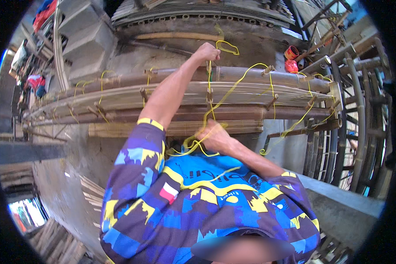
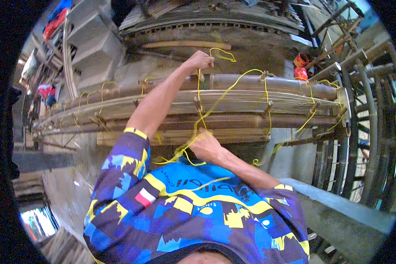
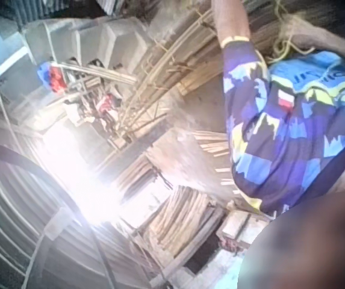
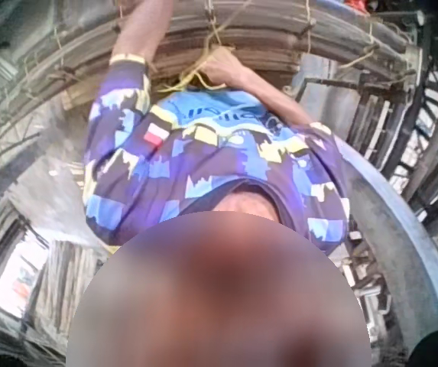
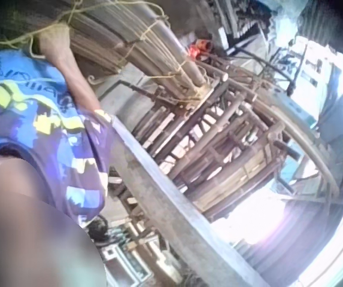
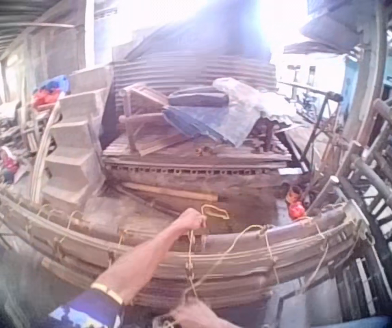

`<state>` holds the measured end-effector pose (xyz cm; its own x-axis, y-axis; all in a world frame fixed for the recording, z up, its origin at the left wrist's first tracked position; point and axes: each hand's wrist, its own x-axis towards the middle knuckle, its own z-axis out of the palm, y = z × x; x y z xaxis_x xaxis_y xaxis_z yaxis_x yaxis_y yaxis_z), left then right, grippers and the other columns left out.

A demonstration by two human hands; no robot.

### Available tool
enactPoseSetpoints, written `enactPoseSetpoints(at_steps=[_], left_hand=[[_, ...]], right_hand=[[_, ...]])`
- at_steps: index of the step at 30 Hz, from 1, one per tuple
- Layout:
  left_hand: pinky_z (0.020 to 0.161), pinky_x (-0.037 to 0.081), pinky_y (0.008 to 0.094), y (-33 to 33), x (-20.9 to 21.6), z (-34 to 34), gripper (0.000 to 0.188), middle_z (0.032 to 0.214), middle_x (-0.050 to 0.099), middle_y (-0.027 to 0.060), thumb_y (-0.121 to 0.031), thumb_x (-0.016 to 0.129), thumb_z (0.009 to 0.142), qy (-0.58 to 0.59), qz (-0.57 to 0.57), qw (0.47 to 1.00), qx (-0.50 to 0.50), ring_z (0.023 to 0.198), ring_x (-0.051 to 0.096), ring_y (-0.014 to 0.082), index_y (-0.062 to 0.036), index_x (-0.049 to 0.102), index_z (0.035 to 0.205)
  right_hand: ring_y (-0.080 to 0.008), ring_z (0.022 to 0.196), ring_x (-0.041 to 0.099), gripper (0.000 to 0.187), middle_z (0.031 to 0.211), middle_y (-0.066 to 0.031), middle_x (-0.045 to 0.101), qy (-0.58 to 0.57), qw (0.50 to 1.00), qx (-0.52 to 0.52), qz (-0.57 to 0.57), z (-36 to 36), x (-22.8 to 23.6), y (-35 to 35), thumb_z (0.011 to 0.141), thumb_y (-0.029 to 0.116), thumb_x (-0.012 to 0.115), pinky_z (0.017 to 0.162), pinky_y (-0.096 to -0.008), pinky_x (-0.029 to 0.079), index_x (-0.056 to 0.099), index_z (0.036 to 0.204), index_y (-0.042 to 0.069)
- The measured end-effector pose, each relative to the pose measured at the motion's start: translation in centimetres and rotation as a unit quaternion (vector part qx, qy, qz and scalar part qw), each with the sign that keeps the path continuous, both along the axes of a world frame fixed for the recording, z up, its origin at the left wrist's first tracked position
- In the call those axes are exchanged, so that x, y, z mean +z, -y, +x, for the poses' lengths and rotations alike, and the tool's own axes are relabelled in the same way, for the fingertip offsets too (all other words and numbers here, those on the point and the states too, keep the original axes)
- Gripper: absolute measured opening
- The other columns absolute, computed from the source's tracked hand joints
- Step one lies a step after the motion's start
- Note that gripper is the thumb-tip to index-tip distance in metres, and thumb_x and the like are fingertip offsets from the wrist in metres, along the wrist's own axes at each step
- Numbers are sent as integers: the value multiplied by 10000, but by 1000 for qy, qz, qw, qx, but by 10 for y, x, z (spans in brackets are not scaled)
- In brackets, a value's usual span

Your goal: The person sits on the floor and repeatedly picks up, aligns, and stacks thin bamboo strips into a neat pile. They then move to a rack and tie the bundle with yellow string.

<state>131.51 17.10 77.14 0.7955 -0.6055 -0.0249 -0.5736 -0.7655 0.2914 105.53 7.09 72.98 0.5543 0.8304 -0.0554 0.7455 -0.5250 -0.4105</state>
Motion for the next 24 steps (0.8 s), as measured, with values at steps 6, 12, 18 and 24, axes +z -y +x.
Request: enactPoseSetpoints(at_steps=[6, 12, 18, 24], left_hand=[[651, 477, 394, -23, -1, 6, 197, 782, 608, 156, -211, 482, 768, 117, -89, 980, 136, 753, 593, 310, -89, 637, 767], [626, 490, 390, 0, -19, -14, 207, 800, 604, 165, -206, 473, 774, 72, -79, 992, 58, 748, 594, 317, -57, 615, 790], [830, 378, 441, -3, 17, 2, 560, 1081, 482, 203, -362, 531, 758, 79, -20, 984, 160, 1020, 463, 313, 14, 359, 1136], [843, 358, 423, 59, 42, -84, 464, 1055, 505, 155, -385, 519, 747, -141, -87, 960, -224, 1023, 456, 278, -7, 489, 1014]], right_hand=[[-350, 716, 560, 153, 724, -199, 564, -132, 979, -144, -48, -24, -98, -41, 721, 118, 429, 606, -464, 423, 518, 805, 26], [-342, 772, 561, 340, 844, -198, 563, -90, 926, -355, -93, -73, -123, -62, 708, 104, 458, 672, -441, 443, 450, 1047, 86], [-214, 864, 549, 372, 1021, -122, 531, -302, 869, -348, 179, -114, -5, -25, 725, 104, 567, 768, -325, 444, 483, 1082, 43], [-155, 763, 560, 237, 840, -84, 592, -115, 824, -474, 289, -34, 77, -43, 750, 64, 542, 702, -277, 454, 535, 976, -6]])
